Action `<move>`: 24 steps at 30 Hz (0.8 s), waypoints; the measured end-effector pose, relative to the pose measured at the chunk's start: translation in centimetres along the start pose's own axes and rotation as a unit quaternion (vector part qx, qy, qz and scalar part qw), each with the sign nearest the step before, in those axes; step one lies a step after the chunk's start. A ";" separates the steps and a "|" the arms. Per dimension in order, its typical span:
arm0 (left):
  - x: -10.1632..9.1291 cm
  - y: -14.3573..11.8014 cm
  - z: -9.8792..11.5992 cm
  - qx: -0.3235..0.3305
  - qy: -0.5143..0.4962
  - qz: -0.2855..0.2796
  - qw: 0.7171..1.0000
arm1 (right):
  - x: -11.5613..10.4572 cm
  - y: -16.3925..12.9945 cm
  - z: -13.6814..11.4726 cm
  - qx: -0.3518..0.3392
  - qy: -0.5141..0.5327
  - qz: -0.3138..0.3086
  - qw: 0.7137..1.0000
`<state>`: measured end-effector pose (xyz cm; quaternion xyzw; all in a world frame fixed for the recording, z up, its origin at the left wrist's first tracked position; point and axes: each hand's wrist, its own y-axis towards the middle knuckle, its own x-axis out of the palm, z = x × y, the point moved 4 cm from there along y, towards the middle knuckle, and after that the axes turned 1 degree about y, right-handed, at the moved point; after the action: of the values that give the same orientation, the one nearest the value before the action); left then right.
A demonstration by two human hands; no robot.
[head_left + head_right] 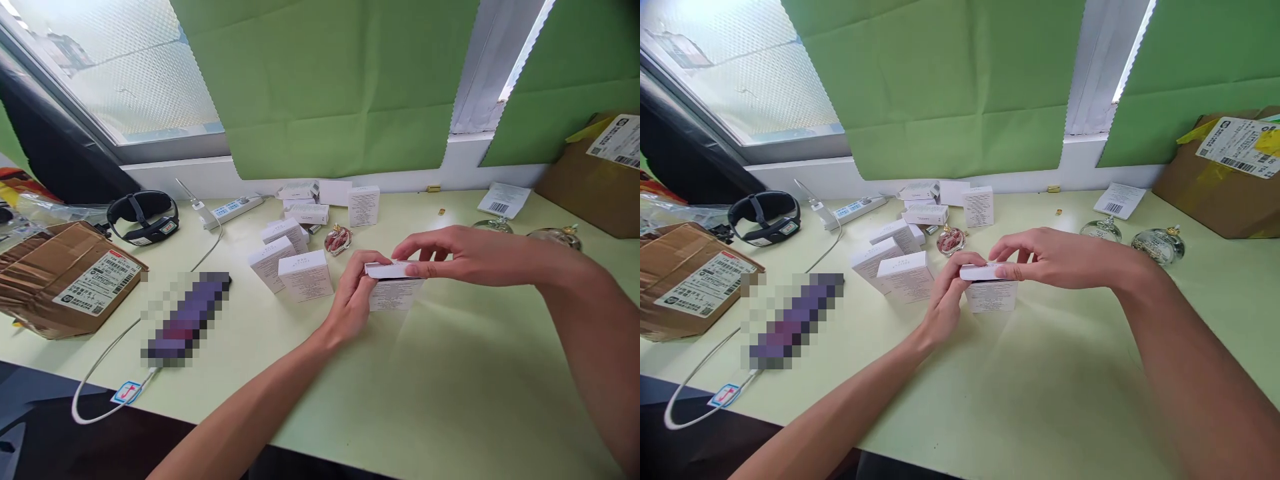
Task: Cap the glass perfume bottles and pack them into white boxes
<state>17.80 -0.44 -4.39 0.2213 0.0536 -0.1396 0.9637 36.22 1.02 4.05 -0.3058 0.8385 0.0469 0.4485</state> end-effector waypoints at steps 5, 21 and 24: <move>0.0 -0.1 -0.2 -0.020 -0.015 -0.004 1.000 | 0.2 -0.2 -0.2 0.004 0.001 -0.016 1.000; -0.1 -0.1 -0.9 -0.007 -0.062 -0.014 0.998 | 0.5 -0.2 -0.6 0.007 0.001 -0.032 0.999; -0.1 -0.1 -1.0 -0.001 -0.074 -0.016 0.997 | 0.5 -0.2 -0.5 0.006 0.005 -0.032 0.999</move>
<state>17.61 -0.04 -5.32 0.2085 -0.0140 -0.1709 0.9629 35.76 0.43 4.07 -0.3296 0.8309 0.0263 0.4476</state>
